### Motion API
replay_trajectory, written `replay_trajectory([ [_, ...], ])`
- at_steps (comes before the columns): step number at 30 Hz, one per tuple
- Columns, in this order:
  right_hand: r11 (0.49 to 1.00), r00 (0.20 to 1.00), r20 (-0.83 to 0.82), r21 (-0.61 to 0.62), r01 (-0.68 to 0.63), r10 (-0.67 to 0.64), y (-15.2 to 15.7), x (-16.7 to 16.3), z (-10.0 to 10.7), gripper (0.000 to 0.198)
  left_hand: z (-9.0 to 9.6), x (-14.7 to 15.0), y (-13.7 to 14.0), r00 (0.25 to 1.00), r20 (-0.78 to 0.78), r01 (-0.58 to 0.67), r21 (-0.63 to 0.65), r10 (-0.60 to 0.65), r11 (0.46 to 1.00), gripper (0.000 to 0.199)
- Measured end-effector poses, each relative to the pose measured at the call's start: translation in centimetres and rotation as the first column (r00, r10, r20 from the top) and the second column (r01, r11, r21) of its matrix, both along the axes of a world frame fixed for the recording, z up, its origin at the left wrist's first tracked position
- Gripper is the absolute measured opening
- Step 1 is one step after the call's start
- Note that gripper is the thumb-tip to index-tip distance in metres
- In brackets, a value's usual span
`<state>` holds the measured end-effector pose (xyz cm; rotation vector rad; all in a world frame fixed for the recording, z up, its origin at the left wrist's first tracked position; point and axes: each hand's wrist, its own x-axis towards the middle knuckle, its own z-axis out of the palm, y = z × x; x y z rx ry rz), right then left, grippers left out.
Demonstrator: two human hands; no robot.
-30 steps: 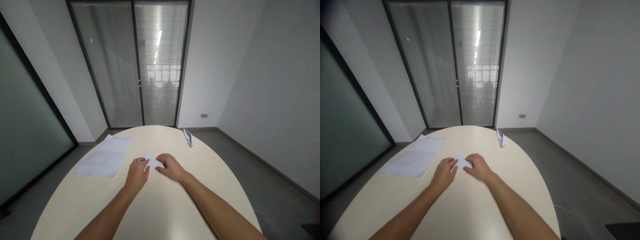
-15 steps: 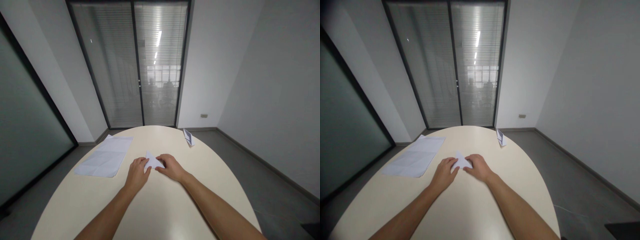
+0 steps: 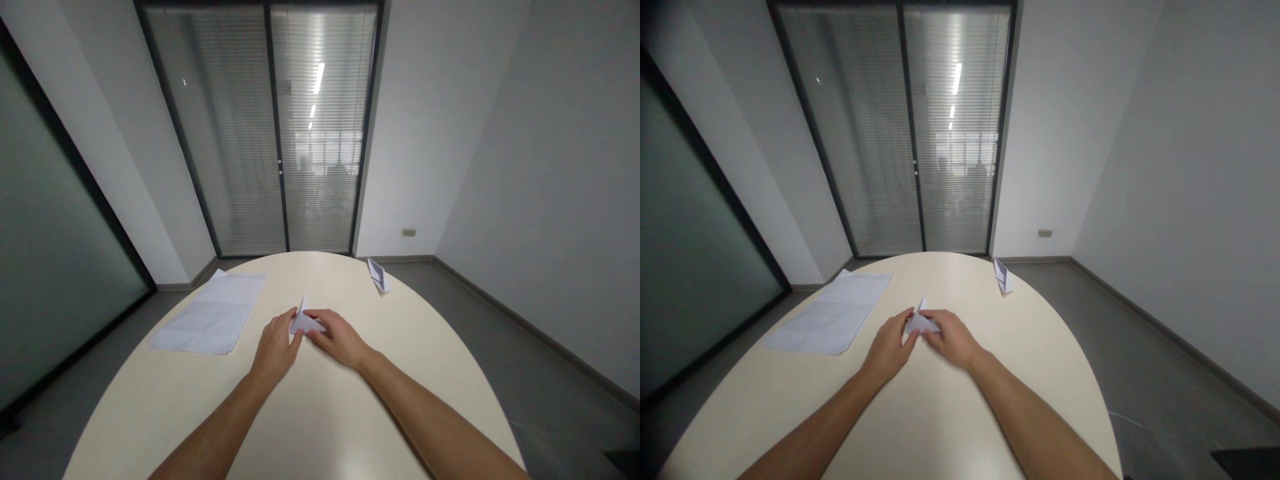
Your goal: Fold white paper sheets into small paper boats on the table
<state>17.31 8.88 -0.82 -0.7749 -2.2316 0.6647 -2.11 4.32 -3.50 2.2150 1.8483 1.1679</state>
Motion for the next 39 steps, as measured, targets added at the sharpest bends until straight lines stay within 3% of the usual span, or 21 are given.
replay_trajectory([
  [5,0.993,0.998,-0.013,0.103,-0.062,0.063,0.0,0.1,0.5,0.044,0.0,-0.1,0.1,0.999,0.034,0.007,-0.024,-0.007,1.000,0.041],
  [15,0.985,1.000,-0.009,0.170,-0.002,0.003,0.2,0.5,0.0,0.045,0.7,0.0,-0.1,0.998,0.057,0.022,-0.076,-0.017,0.997,0.025],
  [24,0.990,0.998,-0.057,0.138,-0.005,0.013,0.3,0.7,0.0,0.067,0.7,-0.1,-0.2,1.000,0.021,0.016,-0.063,-0.014,0.998,0.020],
  [28,0.994,0.999,0.028,0.100,-0.039,0.037,0.5,0.8,-0.1,0.053,0.5,-0.3,-0.1,0.995,0.079,0.068,-0.077,-0.062,0.995,0.027],
  [32,0.980,0.988,0.124,0.165,-0.107,0.088,0.7,1.0,-0.1,0.028,0.1,-0.5,0.1,0.995,0.079,0.067,-0.036,-0.064,0.997,0.034],
  [39,0.969,0.962,0.243,0.179,-0.170,0.124,1.0,1.6,0.0,0.025,0.1,-0.6,0.3,1.000,-0.001,0.029,-0.077,-0.029,0.997,0.041],
])
